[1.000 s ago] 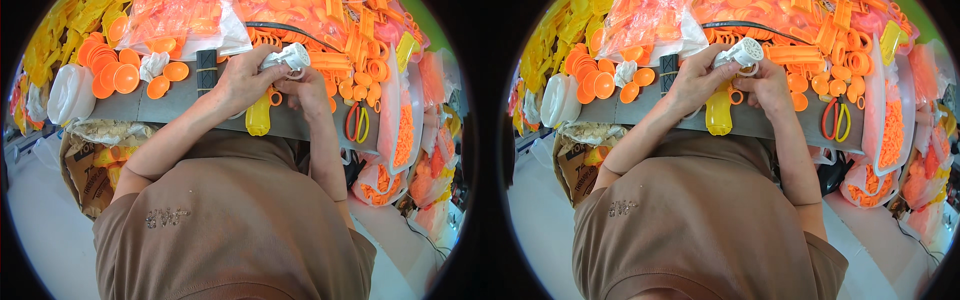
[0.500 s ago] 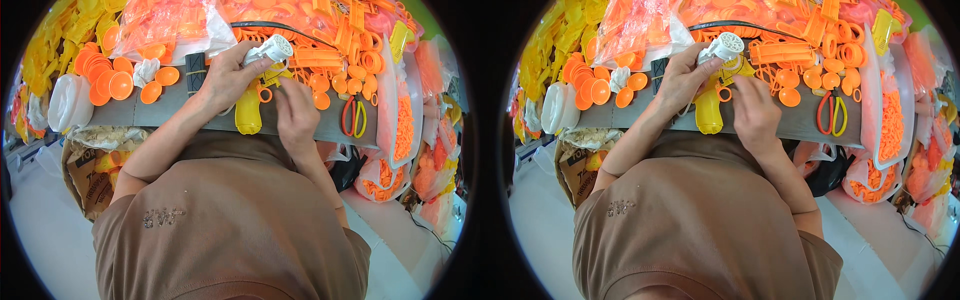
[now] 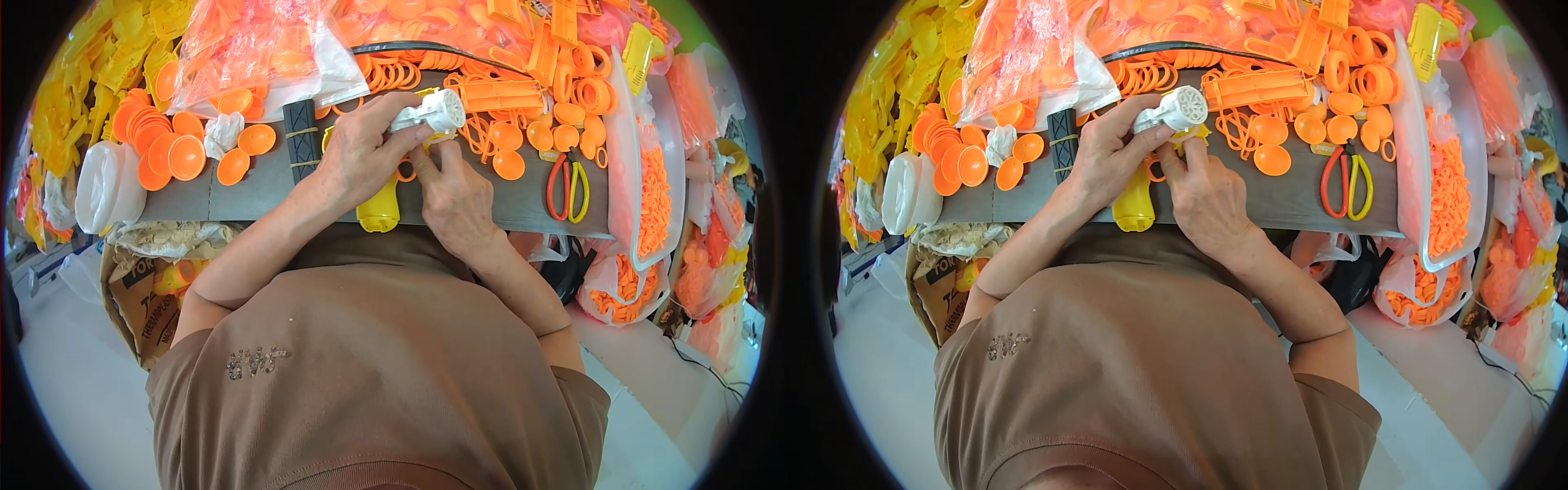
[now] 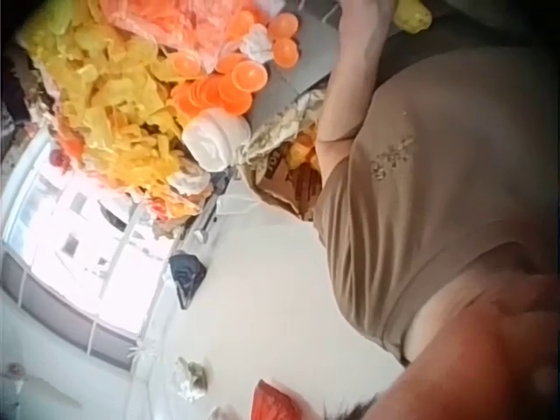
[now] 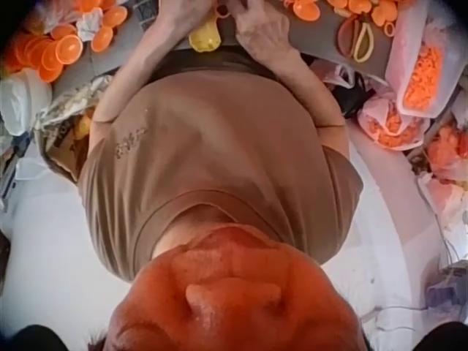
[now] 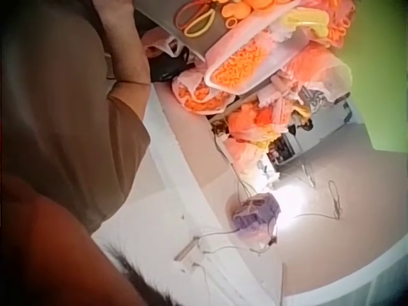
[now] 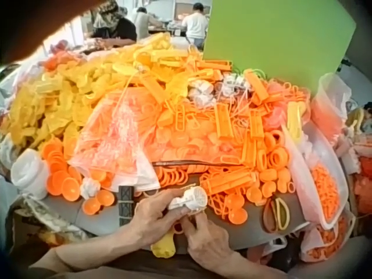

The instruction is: The recorder is assembling yellow and orange plastic toy guns, fitting nozzles and internal components together.

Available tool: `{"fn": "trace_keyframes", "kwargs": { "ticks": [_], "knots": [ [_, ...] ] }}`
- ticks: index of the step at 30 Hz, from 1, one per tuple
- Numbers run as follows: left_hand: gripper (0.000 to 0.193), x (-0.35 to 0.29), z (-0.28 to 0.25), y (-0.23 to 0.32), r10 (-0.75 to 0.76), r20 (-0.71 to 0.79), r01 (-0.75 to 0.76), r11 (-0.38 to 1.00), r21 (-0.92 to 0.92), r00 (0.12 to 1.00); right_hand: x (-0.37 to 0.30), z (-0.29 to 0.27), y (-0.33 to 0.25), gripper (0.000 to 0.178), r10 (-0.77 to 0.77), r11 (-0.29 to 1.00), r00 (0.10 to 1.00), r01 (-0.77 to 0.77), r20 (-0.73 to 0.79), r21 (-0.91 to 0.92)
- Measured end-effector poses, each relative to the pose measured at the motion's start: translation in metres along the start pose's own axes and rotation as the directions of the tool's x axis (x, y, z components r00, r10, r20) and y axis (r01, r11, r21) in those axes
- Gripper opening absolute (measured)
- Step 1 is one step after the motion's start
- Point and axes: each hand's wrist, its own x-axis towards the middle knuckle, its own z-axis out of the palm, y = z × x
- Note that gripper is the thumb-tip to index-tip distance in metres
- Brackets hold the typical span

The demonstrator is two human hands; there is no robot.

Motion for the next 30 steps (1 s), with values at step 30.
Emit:
{"fn": "trace_keyframes", "kwargs": {
  "ticks": [30],
  "knots": [
    [0.036,-0.01,0.006,0.001,0.427,-0.138,-0.395,0.895,0.207,0.894,0.154,-0.08,0.006,0.05,-0.647,0.699,0.76,0.624,0.062,-0.348]
  ]
}}
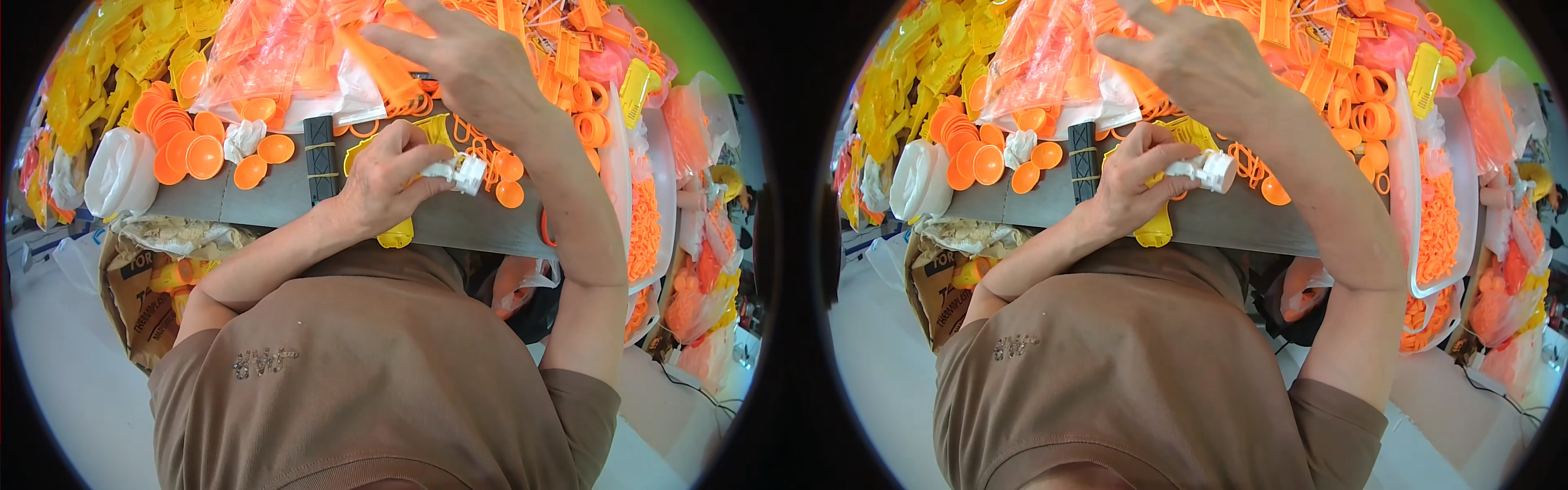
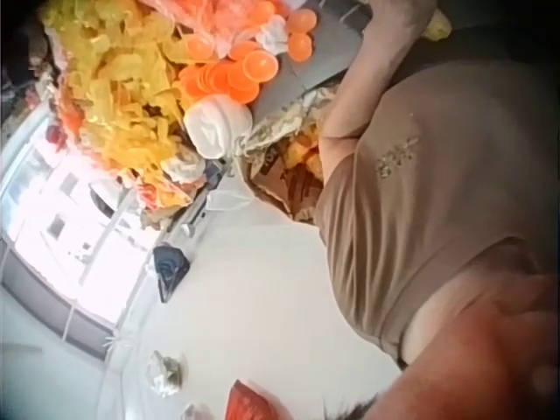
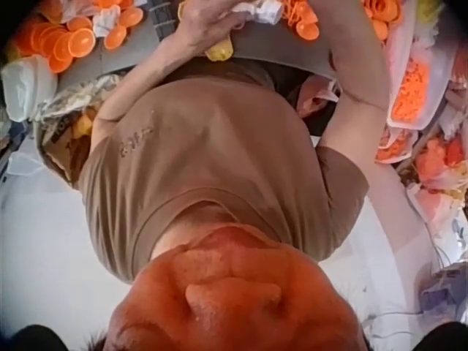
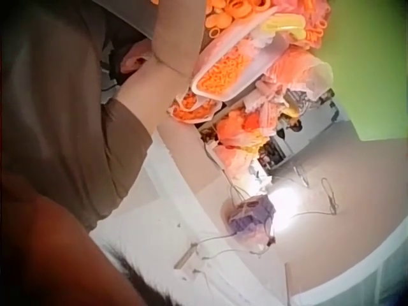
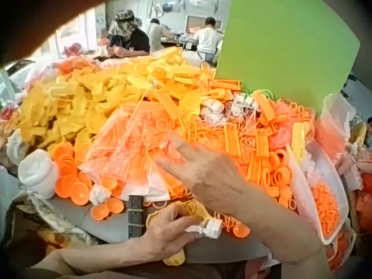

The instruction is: The recorder is assembling yellow and orange plastic toy guns, fitting nozzles and internal components together.

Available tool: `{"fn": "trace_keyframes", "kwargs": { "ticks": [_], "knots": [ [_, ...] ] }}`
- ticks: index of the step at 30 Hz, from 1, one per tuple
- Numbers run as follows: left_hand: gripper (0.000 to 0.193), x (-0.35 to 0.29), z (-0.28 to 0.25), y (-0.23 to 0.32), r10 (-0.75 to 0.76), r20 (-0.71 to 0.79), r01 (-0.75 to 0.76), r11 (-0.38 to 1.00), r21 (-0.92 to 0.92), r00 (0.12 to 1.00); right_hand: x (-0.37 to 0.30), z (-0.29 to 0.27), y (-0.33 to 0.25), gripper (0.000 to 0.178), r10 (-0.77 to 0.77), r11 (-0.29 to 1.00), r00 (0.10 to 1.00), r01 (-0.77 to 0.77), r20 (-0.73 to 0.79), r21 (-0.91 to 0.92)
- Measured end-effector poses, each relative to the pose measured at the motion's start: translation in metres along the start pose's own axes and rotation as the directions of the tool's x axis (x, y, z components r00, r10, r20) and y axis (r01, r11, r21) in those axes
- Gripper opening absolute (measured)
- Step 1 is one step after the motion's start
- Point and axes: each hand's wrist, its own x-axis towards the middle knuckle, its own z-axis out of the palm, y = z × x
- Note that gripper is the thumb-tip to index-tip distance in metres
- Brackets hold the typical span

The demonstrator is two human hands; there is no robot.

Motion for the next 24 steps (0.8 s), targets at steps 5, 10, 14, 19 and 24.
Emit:
{"fn": "trace_keyframes", "kwargs": {
  "ticks": [5,10,14,19,24],
  "knots": [
    [0.032,0.003,-0.003,-0.001,-0.093,0.004,0.093,0.992,-0.083,0.996,-0.072,-0.009,0.007,0.055,0.453,0.596,0.877,-0.431,0.159,0.677],
    [0.031,0.007,-0.003,-0.001,-0.159,0.047,0.164,0.978,-0.129,0.986,-0.117,0.012,-0.042,0.058,0.5,0.089,0.705,-0.62,0.503,0.78],
    [0.035,0.009,-0.013,0.008,-0.123,-0.006,0.123,0.992,-0.026,0.992,-0.122,0.039,-0.057,0.045,0.599,-0.19,0.63,-0.487,0.494,0.852],
    [0.026,-0.005,-0.038,0.019,-0.104,0.242,-0.011,0.901,0.433,0.965,-0.12,0.043,-0.056,0.036,0.657,-0.449,0.477,-0.375,0.584,0.811],
    [0.022,-0.013,-0.038,0.015,-0.066,0.296,-0.056,0.92,0.387,0.953,-0.121,0.056,-0.057,0.033,0.644,-0.567,0.444,-0.271,0.623,0.778]
  ]
}}
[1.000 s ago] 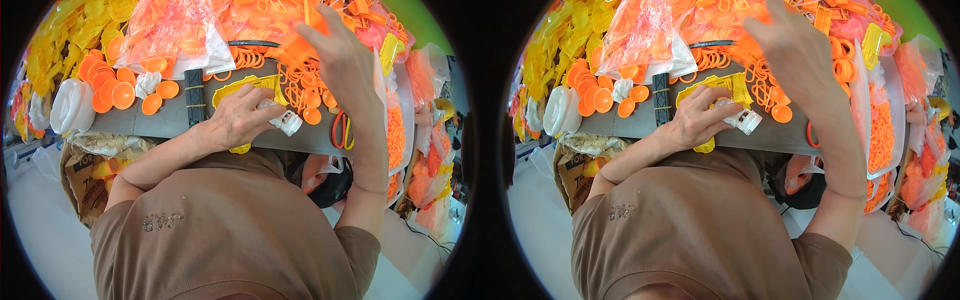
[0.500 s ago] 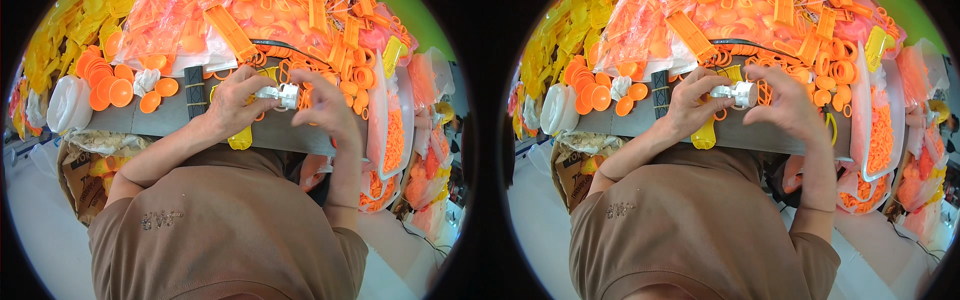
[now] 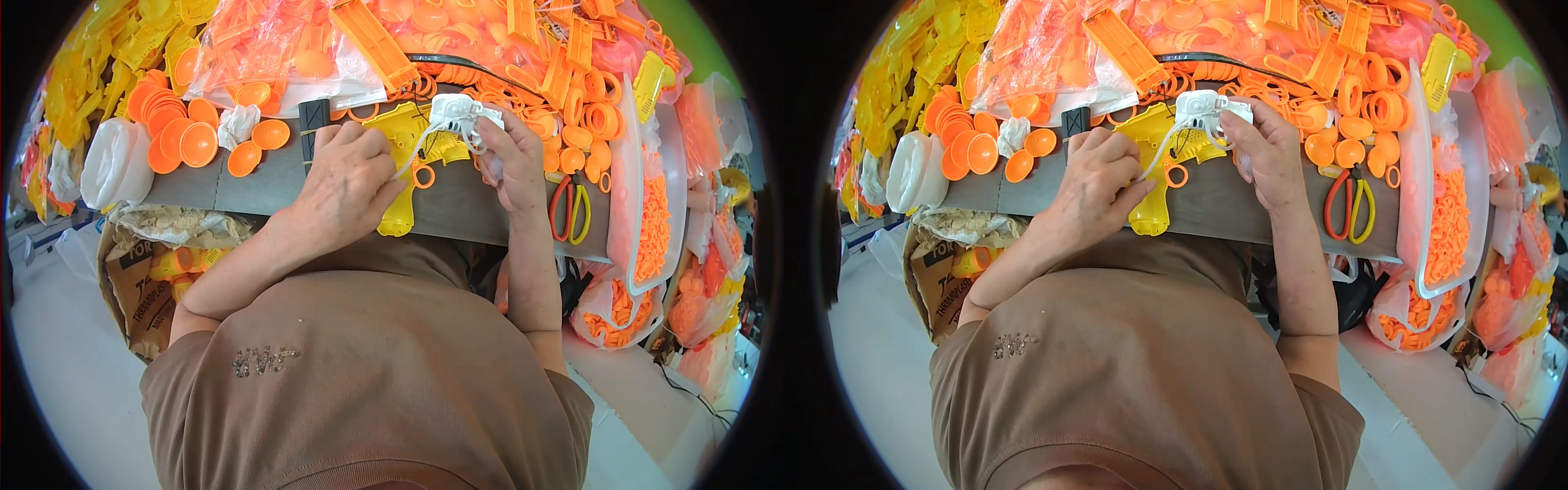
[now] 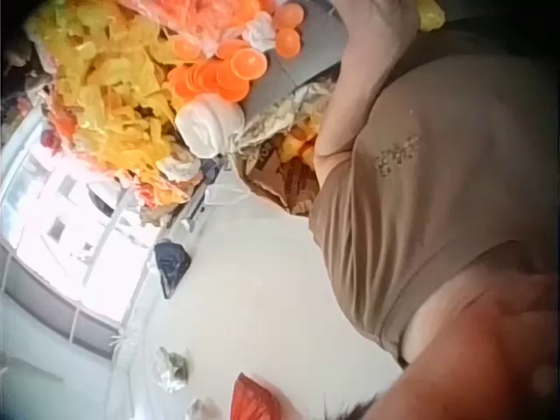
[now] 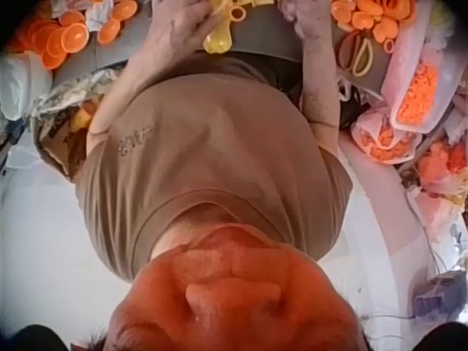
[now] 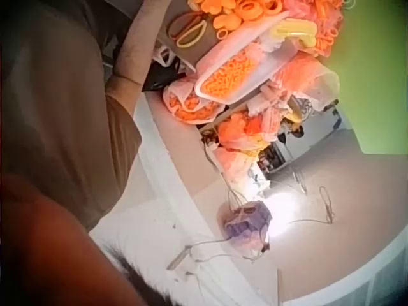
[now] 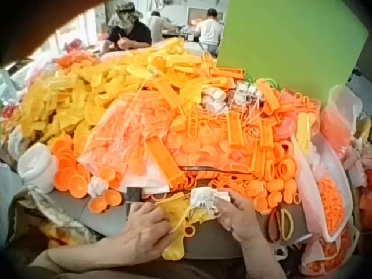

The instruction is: The recorder is assembling yellow and orange plastic toy guns, fitting nozzles and internal components together.

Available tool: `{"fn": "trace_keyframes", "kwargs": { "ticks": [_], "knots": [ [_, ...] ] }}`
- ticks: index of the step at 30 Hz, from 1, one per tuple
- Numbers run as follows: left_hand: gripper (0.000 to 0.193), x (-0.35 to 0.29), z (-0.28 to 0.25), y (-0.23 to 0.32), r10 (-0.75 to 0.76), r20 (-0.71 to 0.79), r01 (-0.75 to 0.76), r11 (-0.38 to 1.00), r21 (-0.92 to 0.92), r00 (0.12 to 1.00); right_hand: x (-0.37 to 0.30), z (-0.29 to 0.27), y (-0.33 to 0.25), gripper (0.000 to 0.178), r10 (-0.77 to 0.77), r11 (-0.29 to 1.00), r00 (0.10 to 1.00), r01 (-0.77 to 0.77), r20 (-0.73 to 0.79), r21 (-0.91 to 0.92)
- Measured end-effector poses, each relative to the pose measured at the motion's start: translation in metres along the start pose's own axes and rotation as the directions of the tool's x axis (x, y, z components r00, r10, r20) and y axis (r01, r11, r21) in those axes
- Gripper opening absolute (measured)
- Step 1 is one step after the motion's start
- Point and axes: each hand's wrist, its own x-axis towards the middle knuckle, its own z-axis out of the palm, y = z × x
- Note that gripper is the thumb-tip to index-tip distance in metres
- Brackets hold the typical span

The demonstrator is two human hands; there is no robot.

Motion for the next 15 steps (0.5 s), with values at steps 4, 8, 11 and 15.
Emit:
{"fn": "trace_keyframes", "kwargs": {
  "ticks": [4,8,11,15],
  "knots": [
    [0.019,0.009,-0.014,0.019,0.022,0.151,0.031,0.938,-0.345,0.988,0.003,0.001,0.0,0.031,0.035,0.994,0.999,-0.037,0.028,0.098],
    [0.024,0.017,0.008,0.043,0.258,0.17,-0.136,0.843,-0.521,0.951,0.009,0.0,0.0,0.029,0.047,0.993,0.998,-0.051,0.039,0.108],
    [0.027,0.021,0.013,0.043,0.412,-0.036,-0.401,0.857,-0.322,0.91,0.011,-0.002,-0.001,0.027,0.065,0.99,0.996,-0.072,0.057,0.119],
    [0.037,0.034,-0.017,0.022,0.409,0.283,-0.349,0.906,-0.242,0.867,0.014,-0.008,-0.003,0.027,0.077,0.991,0.992,-0.088,0.103,0.104]
  ]
}}
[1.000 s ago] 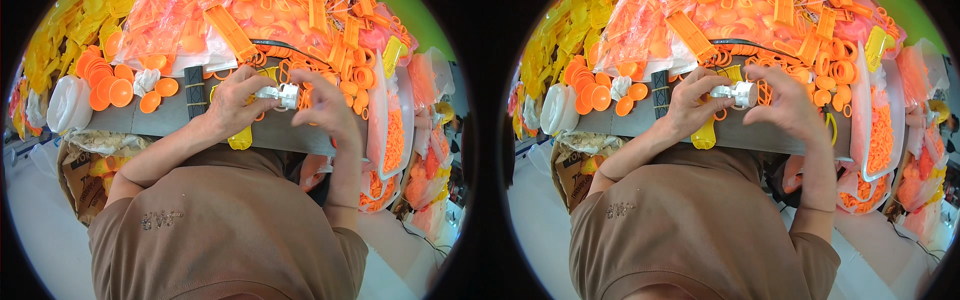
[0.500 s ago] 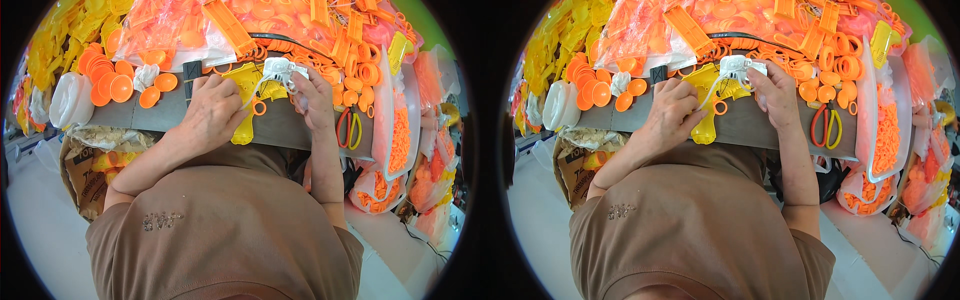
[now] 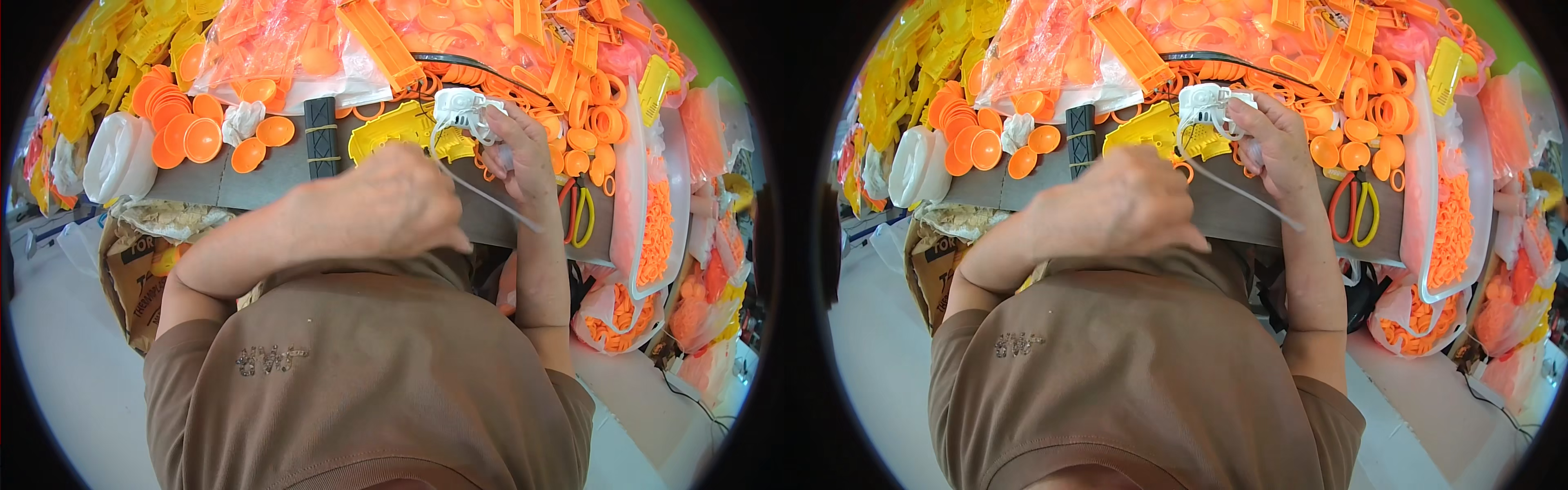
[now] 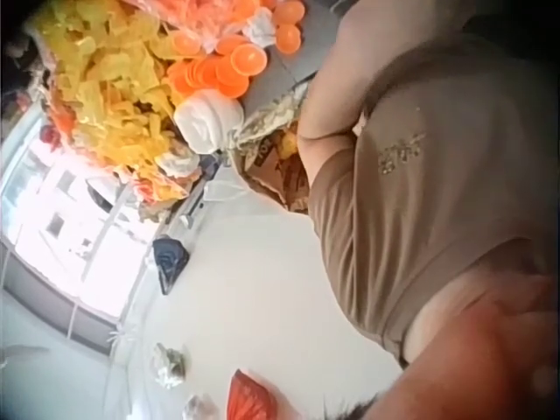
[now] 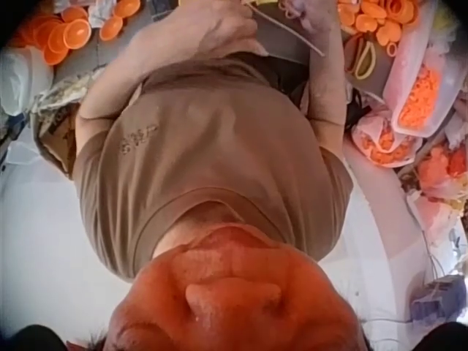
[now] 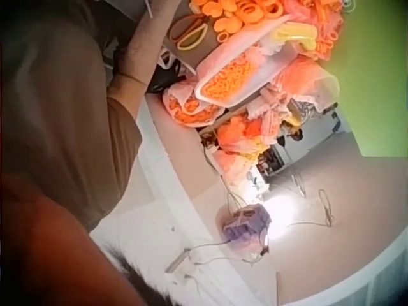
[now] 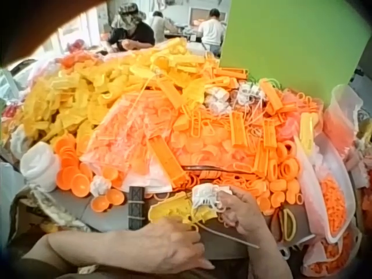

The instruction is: The recorder is assembling yellow and orange plastic toy guns, fitting nozzles and internal components together.

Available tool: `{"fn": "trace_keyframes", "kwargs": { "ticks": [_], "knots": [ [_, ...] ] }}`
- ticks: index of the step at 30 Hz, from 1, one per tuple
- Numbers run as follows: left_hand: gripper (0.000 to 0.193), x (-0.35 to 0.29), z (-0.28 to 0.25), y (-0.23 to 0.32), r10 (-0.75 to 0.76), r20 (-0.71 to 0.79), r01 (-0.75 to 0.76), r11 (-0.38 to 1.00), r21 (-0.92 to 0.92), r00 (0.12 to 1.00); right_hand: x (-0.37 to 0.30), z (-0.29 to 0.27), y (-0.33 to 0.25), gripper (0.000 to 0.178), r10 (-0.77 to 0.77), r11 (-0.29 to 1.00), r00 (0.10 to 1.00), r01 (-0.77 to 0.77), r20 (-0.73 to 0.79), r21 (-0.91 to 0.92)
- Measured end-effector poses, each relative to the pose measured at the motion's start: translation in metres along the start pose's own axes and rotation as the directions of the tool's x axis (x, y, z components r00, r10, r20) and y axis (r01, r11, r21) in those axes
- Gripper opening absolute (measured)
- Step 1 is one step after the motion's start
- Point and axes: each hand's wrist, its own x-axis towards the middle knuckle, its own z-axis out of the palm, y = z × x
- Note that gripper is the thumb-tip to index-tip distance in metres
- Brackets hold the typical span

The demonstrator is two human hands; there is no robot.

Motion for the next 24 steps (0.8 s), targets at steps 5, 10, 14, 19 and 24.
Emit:
{"fn": "trace_keyframes", "kwargs": {
  "ticks": [5,10,14,19,24],
  "knots": [
    [0.029,0.006,-0.047,-0.045,-0.191,-0.376,0.267,0.95,0.161,0.907,0.003,0.001,-0.013,0.028,0.029,0.997,0.998,-0.025,0.061,-0.076],
    [0.037,0.018,-0.055,-0.067,-0.1,-0.009,0.088,0.814,0.574,0.995,0.007,-0.001,-0.017,0.03,0.037,0.991,0.992,-0.021,0.117,-0.133],
    [0.021,0.041,-0.081,-0.06,-0.114,0.26,-0.098,0.727,0.68,0.959,0.01,0.0,-0.015,0.03,0.036,0.991,0.992,-0.019,0.119,-0.135],
    [0.04,0.019,-0.062,-0.073,-0.096,0.134,-0.006,0.791,0.612,0.986,0.012,0.008,-0.012,0.029,0.019,0.996,0.991,-0.007,0.129,-0.09],
    [0.036,0.004,-0.06,-0.079,-0.087,-0.016,0.081,0.819,0.568,0.996,0.015,0.013,-0.007,0.028,0.063,0.998,0.989,-0.06,0.136,-0.024]
  ]
}}
